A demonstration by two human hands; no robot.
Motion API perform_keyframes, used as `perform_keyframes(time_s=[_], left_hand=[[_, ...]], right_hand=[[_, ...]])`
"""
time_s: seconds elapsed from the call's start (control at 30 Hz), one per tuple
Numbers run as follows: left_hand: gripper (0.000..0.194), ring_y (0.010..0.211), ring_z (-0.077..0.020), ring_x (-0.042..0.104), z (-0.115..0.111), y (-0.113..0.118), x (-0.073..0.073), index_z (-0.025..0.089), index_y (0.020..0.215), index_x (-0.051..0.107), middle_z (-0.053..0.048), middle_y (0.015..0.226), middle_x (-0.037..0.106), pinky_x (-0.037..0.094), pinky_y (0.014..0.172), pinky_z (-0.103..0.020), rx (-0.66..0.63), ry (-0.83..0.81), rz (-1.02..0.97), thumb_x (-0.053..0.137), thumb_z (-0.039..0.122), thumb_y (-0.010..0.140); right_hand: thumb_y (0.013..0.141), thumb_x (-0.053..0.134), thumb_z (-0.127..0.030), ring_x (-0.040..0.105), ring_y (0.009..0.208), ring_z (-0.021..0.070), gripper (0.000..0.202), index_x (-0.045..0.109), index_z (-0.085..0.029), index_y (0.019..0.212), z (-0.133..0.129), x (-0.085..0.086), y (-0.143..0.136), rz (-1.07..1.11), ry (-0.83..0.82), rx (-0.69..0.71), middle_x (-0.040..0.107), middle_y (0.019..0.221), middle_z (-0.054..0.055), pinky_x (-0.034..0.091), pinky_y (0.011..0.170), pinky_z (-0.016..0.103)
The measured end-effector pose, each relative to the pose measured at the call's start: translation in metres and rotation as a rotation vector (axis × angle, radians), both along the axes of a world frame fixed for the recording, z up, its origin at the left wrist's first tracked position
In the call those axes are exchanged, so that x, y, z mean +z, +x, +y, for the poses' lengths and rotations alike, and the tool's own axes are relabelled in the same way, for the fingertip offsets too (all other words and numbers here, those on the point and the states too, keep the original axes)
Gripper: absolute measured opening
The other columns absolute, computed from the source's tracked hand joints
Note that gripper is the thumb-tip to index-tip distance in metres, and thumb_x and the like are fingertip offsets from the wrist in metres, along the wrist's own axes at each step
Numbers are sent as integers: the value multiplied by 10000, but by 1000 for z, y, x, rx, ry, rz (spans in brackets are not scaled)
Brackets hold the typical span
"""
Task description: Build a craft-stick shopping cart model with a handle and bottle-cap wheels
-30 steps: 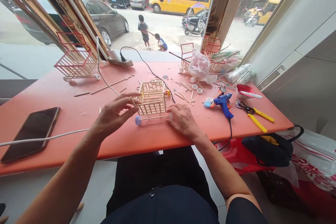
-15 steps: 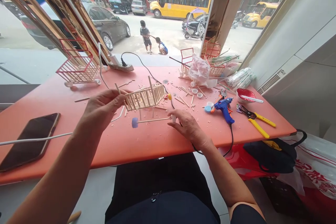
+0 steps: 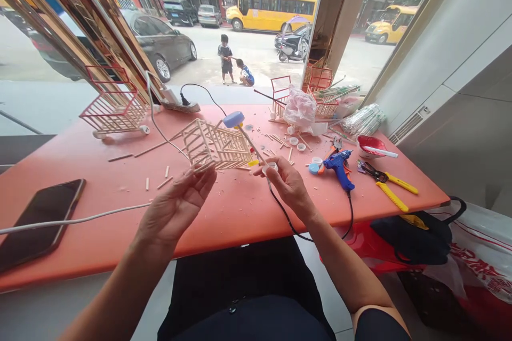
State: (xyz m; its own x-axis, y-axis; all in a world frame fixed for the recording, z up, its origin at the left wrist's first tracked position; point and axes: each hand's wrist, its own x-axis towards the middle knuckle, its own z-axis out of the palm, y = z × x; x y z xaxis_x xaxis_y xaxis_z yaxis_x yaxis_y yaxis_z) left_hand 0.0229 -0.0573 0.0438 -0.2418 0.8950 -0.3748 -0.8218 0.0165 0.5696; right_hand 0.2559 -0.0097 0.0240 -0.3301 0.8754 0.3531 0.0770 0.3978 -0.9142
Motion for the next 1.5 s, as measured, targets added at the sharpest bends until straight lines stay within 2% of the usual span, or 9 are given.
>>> perform_keyframes(time_s=[0.1,0.23,0.33,0.47,0.7,0.9,1.17,1.33,1.5], left_hand=[[272,949,-191,804,-10,12,-8,130,755,738,-83,929,827,663,888,-306,-2,-4,-83,579,-39,895],[156,1005,-207,794,-20,20,-26,171,746,767,-43,932,828,653,854,-276,-57,89,-58,837,32,745],[296,956,-184,782,-27,28,-39,202,783,788,-5,953,817,634,781,-239,-52,108,-11,1001,162,582],[351,873,-126,740,-32,37,-47,218,793,798,9,996,792,590,722,-196,-4,118,90,1036,260,538],[290,849,-139,699,-27,23,-24,223,843,793,-19,1015,768,580,785,-265,2,247,296,972,378,674],[225,762,-129,659,-21,18,-3,221,821,818,-7,834,745,562,816,-273,-89,353,419,936,389,730],[292,927,-187,723,-27,33,-10,270,1067,846,-54,962,802,569,907,-297,-250,368,491,892,368,796],[415,1039,-241,728,-26,31,-4,283,1219,805,-99,1174,790,587,912,-329,-346,349,511,869,379,821],[382,1154,-278,701,-30,31,0,263,1226,800,-125,1236,773,594,945,-355,-368,372,519,833,351,855]], right_hand=[[1001,556,-650,705,985,211,452,630,-217,1108,2,1,-6,-5,-11,-21,800,1006,80,498,858,344],[1000,554,-658,695,984,205,459,635,-220,1109,4,0,-11,-33,-14,-22,801,1004,69,480,877,339],[988,564,-671,694,970,201,463,642,-226,1093,5,1,-13,-53,-11,-17,802,1006,61,476,871,331],[998,549,-664,695,978,198,456,663,-229,1068,5,4,-16,-102,17,-24,801,1042,60,476,892,328],[1002,542,-662,691,948,204,462,637,-228,1131,8,14,-17,-130,46,-63,807,1061,69,483,855,337],[1008,539,-652,694,1015,222,441,633,-233,1108,10,22,-19,-85,116,-93,806,1036,72,492,909,357],[1021,540,-623,687,958,194,426,662,-225,1106,3,19,-23,-86,115,-72,791,1131,68,500,898,341],[1000,546,-660,690,898,186,456,651,-231,1110,5,17,-24,-81,82,-57,780,1097,49,516,858,337],[1007,578,-605,715,963,192,389,649,-232,1092,14,24,-22,-90,93,-38,788,1088,58,529,851,326]])
